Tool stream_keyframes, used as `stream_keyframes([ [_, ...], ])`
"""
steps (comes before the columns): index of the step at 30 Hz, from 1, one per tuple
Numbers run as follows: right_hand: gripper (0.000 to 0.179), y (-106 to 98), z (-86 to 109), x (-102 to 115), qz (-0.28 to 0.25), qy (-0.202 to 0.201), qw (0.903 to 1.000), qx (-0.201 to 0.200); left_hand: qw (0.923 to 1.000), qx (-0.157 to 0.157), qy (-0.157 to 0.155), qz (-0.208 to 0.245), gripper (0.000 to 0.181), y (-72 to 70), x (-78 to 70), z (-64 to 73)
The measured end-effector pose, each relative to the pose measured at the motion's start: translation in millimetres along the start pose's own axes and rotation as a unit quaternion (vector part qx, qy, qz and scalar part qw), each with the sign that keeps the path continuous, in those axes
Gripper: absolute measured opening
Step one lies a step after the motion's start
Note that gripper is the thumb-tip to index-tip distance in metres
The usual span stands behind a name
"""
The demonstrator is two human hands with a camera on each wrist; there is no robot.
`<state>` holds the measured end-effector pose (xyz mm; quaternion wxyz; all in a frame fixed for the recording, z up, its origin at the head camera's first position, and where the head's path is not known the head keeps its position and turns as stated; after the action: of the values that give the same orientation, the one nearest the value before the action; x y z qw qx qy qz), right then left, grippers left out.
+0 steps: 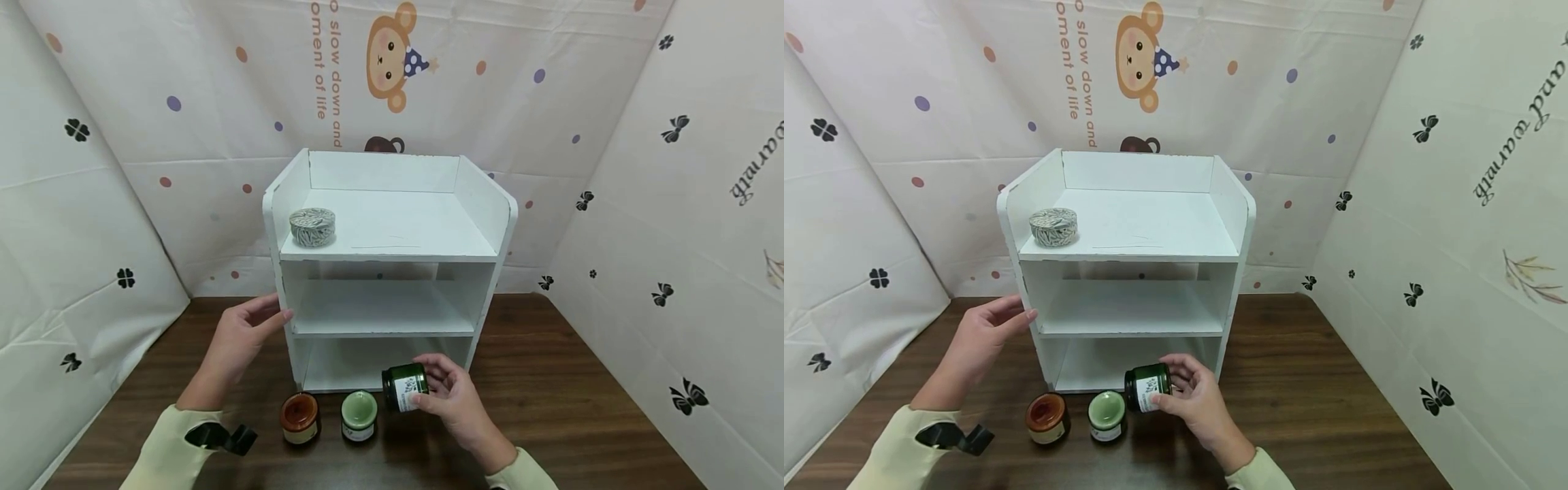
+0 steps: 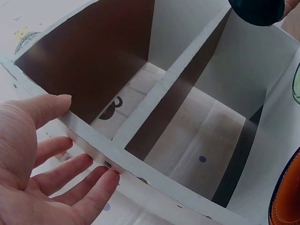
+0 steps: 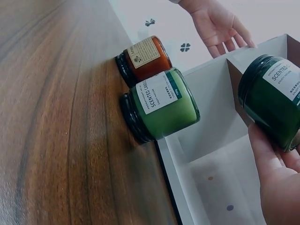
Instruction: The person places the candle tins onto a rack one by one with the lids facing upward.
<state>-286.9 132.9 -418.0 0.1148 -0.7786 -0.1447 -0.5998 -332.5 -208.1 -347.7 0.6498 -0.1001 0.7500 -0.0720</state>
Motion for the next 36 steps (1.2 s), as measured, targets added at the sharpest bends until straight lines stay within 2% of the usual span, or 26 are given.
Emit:
stream_keyframes([
  [7, 0.048, 3.9, -0.5, 0.4, -0.044, -0.016, 0.9988, 0.018, 1.0, -0.001, 0.0, -0.004, 0.065, 0.2, -1.8, 0.0],
  [16, 0.053, 8.0, 0.3, -3.0, -0.069, 0.0, 0.9966, 0.046, 1.0, 0.002, -0.004, -0.005, 0.067, 0.3, -2.5, 0.1],
  [25, 0.062, 11.8, -0.8, -0.6, -0.043, 0.018, 0.9975, 0.054, 0.9999, -0.004, 0.01, 0.005, 0.064, 0.3, -3.2, 0.0],
  [36, 0.065, 13.7, -2.0, 2.5, -0.029, -0.004, 0.9981, 0.054, 0.9998, -0.004, 0.018, 0.007, 0.063, 1.2, -3.8, 0.0],
])
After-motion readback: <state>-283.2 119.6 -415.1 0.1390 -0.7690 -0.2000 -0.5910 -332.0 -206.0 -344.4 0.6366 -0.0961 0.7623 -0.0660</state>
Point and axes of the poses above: each hand's wrist, its own z-axis away from the middle knuckle, its own y-axis out of the palm, x = y × z, the point moved 8 cm from there along -z, towards the middle knuckle, and after that the axes turned 6 degrees about z, right-handed, at the moved point
